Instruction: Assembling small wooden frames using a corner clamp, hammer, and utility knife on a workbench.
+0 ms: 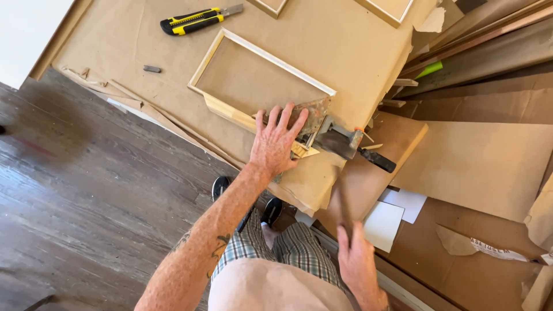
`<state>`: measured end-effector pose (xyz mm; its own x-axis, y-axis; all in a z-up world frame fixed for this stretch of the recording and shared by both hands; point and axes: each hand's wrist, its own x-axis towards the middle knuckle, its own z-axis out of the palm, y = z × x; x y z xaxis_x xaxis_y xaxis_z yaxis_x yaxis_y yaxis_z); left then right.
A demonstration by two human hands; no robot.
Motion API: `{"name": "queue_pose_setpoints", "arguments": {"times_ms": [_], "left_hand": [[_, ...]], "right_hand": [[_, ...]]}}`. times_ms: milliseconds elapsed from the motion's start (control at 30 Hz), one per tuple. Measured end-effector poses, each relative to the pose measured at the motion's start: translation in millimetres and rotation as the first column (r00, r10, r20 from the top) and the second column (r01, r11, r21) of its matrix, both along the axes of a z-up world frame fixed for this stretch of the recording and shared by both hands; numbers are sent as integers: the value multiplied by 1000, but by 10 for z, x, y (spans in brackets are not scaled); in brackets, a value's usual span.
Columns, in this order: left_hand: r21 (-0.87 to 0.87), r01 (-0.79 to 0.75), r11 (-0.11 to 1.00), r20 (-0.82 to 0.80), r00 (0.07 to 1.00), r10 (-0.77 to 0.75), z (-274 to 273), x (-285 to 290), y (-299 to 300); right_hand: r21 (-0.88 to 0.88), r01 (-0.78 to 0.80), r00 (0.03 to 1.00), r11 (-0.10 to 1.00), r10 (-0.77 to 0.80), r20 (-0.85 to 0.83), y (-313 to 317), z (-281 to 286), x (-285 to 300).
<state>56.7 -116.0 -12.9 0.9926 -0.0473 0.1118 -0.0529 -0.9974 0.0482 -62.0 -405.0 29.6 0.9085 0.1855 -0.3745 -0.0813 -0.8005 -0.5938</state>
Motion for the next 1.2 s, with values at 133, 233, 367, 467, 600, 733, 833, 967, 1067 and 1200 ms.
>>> {"name": "queue_pose_setpoints", "arguments": {"times_ms": [133, 233, 367, 467, 600, 733, 833, 967, 1067, 1200], "left_hand": [[-59, 21, 998, 8, 1000, -20, -40, -11, 4], [-24, 4, 1000, 52, 999, -3, 45, 13, 33], [-31, 8, 999, -11, 1000, -9, -27, -13, -1], [-5, -1, 1000, -41, 999, 1, 3, -32, 13], [41, 3, 999, -18, 1000, -2, -24, -70, 4], [-60, 117, 991, 89, 990, -111, 46, -215, -159], [-166, 159, 973, 134, 981, -137, 157, -459, -321], [-126, 94, 988, 22, 996, -92, 109, -478, -476], [-82, 67, 994, -35, 997, -70, 80, -515, -529], [-165, 65, 984, 22, 998, -62, 52, -500, -551]], "right_hand": [[-138, 90, 978, 986, -113, -173, 137, 342, 113], [84, 93, 973, 992, -109, 204, 33, 344, 19], [-59, 57, 988, 997, -65, -138, 116, 179, 86], [-235, -57, 974, 970, 2, -226, 171, 328, 213], [-162, 56, 974, 985, -89, -207, -51, 396, 242], [-126, 174, 985, 977, -174, 12, -269, 541, 610], [-172, 195, 974, 966, -169, 154, -422, 599, 1178], [-165, 113, 955, 980, -61, 290, -382, 424, 1968], [-236, 21, 944, 971, 59, 325, -384, 48, 2540], [-311, -45, 920, 949, 160, 357, -351, -569, 3187]]}}
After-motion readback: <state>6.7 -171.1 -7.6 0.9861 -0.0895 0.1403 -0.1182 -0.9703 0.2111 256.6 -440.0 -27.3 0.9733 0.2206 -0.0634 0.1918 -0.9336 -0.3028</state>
